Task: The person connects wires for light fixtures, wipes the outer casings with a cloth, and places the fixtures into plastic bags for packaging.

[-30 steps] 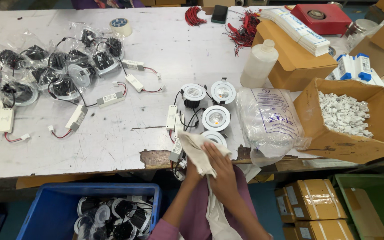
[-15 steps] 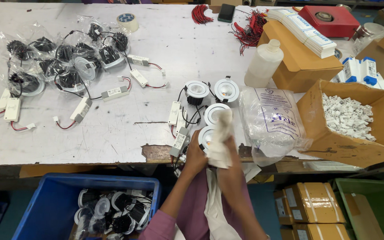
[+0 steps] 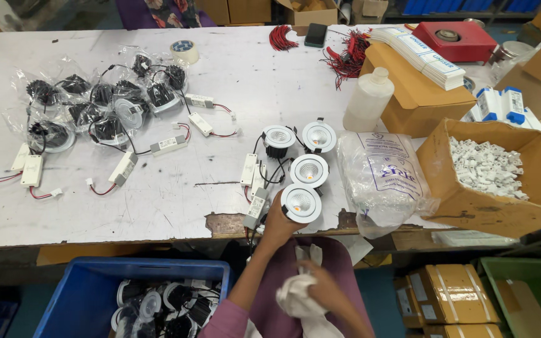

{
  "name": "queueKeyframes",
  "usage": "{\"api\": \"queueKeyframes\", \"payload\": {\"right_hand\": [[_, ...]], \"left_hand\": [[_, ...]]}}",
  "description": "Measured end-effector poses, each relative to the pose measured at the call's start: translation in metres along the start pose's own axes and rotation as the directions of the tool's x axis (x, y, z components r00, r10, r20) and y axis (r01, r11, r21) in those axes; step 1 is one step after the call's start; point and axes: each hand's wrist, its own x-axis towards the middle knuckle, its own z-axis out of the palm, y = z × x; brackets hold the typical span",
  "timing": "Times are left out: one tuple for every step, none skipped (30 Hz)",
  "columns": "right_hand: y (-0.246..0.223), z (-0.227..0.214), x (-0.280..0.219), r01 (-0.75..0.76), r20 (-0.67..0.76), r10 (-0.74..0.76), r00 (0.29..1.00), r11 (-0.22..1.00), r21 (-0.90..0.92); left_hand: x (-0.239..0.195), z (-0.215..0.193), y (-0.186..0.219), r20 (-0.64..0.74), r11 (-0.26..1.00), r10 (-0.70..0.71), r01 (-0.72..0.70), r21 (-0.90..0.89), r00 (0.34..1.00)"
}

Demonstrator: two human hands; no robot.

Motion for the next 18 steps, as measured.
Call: {"api": "queueKeyframes", "payload": {"right_hand": [[0.01, 0.019, 0.012, 0.011, 0.038, -0.01, 0.999, 1.0, -0.009], [0.017, 0.041, 0.031, 0.023, 0.077, -0.022, 0.997, 1.0, -0.018], [0.02, 0.063, 0.051, 0.035, 0.117, -0.032, 0.993, 0.999, -0.027], [0.019, 0.081, 0.071, 0.051, 0.157, -0.045, 0.987, 0.998, -0.035], [0.017, 0.099, 0.089, 0.252, 0.088, -0.243, 0.966, 0.962, -0.107], [0.015, 0.113, 0.104, 0.436, 0.033, -0.438, 0.898, 0.88, -0.189], [0.014, 0.122, 0.115, 0.496, -0.007, -0.507, 0.862, 0.847, -0.19], [0.011, 0.13, 0.123, 0.554, -0.048, -0.572, 0.819, 0.81, -0.192], [0.005, 0.134, 0.129, 0.61, -0.089, -0.633, 0.769, 0.768, -0.197], [-0.001, 0.136, 0.129, 0.562, -0.075, -0.568, 0.82, 0.823, -0.083], [-0.008, 0.137, 0.124, 0.488, -0.048, -0.487, 0.872, 0.873, 0.002], [-0.017, 0.133, 0.117, 0.311, 0.012, -0.314, 0.949, 0.944, 0.106], [-0.03, 0.13, 0.11, 0.151, 0.068, -0.166, 0.984, 0.97, 0.192], [-0.045, 0.123, 0.101, 0.014, 0.111, -0.045, 0.993, 0.964, 0.265], [-0.064, 0.113, 0.093, -0.061, 0.139, 0.014, 0.99, 0.938, 0.341], [-0.083, 0.103, 0.084, -0.121, 0.171, 0.054, 0.984, 0.902, 0.413], [-0.104, 0.096, 0.08, -0.172, 0.197, 0.085, 0.977, 0.859, 0.482], [-0.122, 0.087, 0.077, -0.207, 0.215, 0.103, 0.971, 0.811, 0.547]], "left_hand": [[0.0, 0.0, -0.001, 0.019, 1.0, -0.003, 0.004, -0.027, 1.0], [-0.001, 0.0, -0.002, 0.018, 1.0, 0.006, -0.006, -0.022, 1.0], [0.0, 0.0, -0.002, 0.018, 1.0, 0.015, -0.015, -0.017, 1.0], [0.0, -0.001, -0.001, 0.015, 1.0, 0.027, -0.027, -0.01, 1.0], [-0.001, -0.001, 0.0, 0.022, 0.999, 0.023, -0.022, -0.036, 0.999], [-0.001, -0.002, 0.001, 0.028, 0.998, 0.021, -0.019, -0.061, 0.999], [-0.002, -0.002, 0.001, 0.034, 0.996, 0.019, -0.016, -0.085, 0.999], [-0.002, -0.004, 0.0, 0.049, 0.994, -0.018, 0.023, -0.106, 0.999], [-0.003, -0.005, -0.001, 0.065, 0.99, -0.054, 0.062, -0.126, 0.996], [-0.002, -0.007, -0.004, 0.084, 0.984, -0.091, 0.102, -0.145, 0.992], [0.002, -0.011, -0.01, 0.123, 0.991, -0.078, 0.09, -0.099, 0.989], [0.007, -0.016, -0.018, 0.166, 0.996, -0.065, 0.075, -0.057, 0.984], [0.013, -0.023, -0.028, 0.209, 0.998, -0.053, 0.058, -0.014, 0.976], [0.022, -0.029, -0.039, 0.226, 0.998, -0.049, 0.058, -0.032, 0.973], [0.035, -0.038, -0.051, 0.242, 0.997, -0.045, 0.059, -0.05, 0.969], [0.049, -0.048, -0.062, 0.257, 0.996, -0.043, 0.062, -0.069, 0.965], [0.062, -0.058, -0.072, 0.273, 0.994, -0.04, 0.066, -0.087, 0.961], [0.072, -0.068, -0.079, 0.287, 0.992, -0.04, 0.072, -0.105, 0.957]]}}
